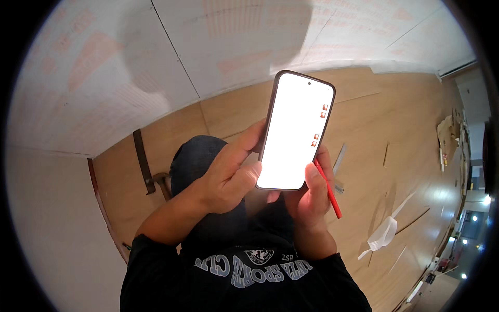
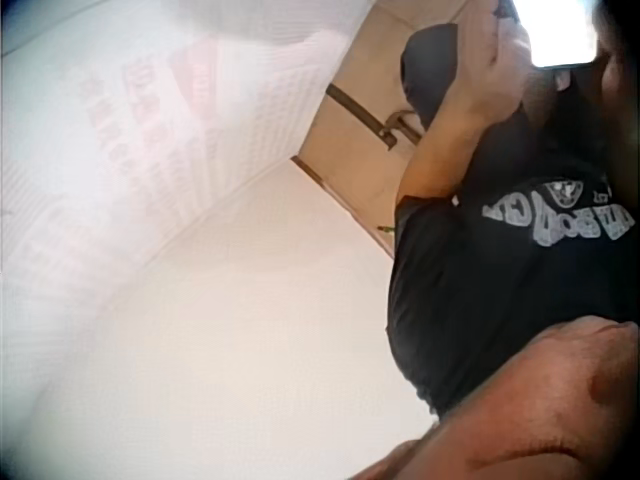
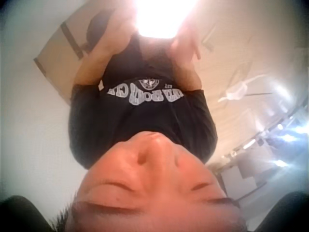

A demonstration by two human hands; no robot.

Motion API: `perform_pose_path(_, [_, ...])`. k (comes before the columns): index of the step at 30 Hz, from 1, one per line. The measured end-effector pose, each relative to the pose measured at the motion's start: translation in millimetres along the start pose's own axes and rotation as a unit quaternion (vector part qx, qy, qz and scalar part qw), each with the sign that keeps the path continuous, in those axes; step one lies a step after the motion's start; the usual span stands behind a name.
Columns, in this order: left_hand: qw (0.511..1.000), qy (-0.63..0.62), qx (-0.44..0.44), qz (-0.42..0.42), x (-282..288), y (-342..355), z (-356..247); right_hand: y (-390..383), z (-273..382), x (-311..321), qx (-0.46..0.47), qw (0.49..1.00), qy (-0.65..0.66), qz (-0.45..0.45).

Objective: The person measures and marks a laminate floor plank with a square and pencil, uses a utility knife to score and remove a strip from a wall, and then fits the floor plank into position.

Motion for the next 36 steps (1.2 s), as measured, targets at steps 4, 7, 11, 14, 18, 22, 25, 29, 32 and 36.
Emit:
perform_pose_path(4, [0.996, 0.063, -0.046, 0.033, 6.7, 1.4, 2.2, 2.1, -1.3, 0.0, 0.011, 1.000, -0.011, -0.007])
perform_pose_path(7, [0.999, 0.015, -0.014, 0.029, 2.4, 2.5, -1.8, 3.1, 2.1, -5.5, 0.008, 1.000, -0.008, -0.023])
perform_pose_path(11, [0.999, 0.012, -0.030, 0.030, 1.5, 4.8, -3.8, 5.4, 5.2, -8.1, 0.019, 1.000, 0.002, -0.020])
perform_pose_path(14, [0.999, 0.004, -0.027, 0.037, 3.3, 5.1, -2.5, 6.4, 6.4, -9.6, 0.025, 0.999, -0.014, -0.014])
perform_pose_path(18, [0.999, -0.025, -0.007, 0.027, 2.2, 4.7, 0.1, 6.7, 8.0, -10.9, 0.019, 1.000, -0.005, -0.019])
perform_pose_path(22, [0.999, 0.005, -0.020, 0.025, 1.3, 5.0, -1.3, 6.3, 5.1, -7.5, 0.025, 1.000, -0.011, -0.013])
perform_pose_path(25, [0.999, -0.023, 0.001, 0.033, 1.8, 4.4, 0.6, 6.7, 7.0, -8.5, 0.018, 1.000, -0.001, -0.015])
perform_pose_path(29, [0.998, 0.031, -0.034, 0.033, 1.0, 6.5, -2.8, 6.8, 6.0, -6.5, 0.016, 1.000, 0.001, -0.008])
perform_pose_path(32, [0.998, 0.028, -0.034, 0.037, 1.2, 7.2, -1.6, 6.9, 3.4, -3.7, 0.024, 1.000, 0.009, 0.011])
perform_pose_path(36, [0.999, 0.022, -0.019, 0.031, 0.0, 6.5, -2.2, 4.7, 2.3, -3.9, 0.040, 0.999, 0.005, 0.002])
Point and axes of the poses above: each hand's wrist, its own y-axis towards the middle knuckle, its own x-axis out of the back of the hand, z = x × y, the point moved 3 cm from there along y, towards the middle knuckle, and after that the axes turned 12 degrees about -y, right-handed, at the moved point
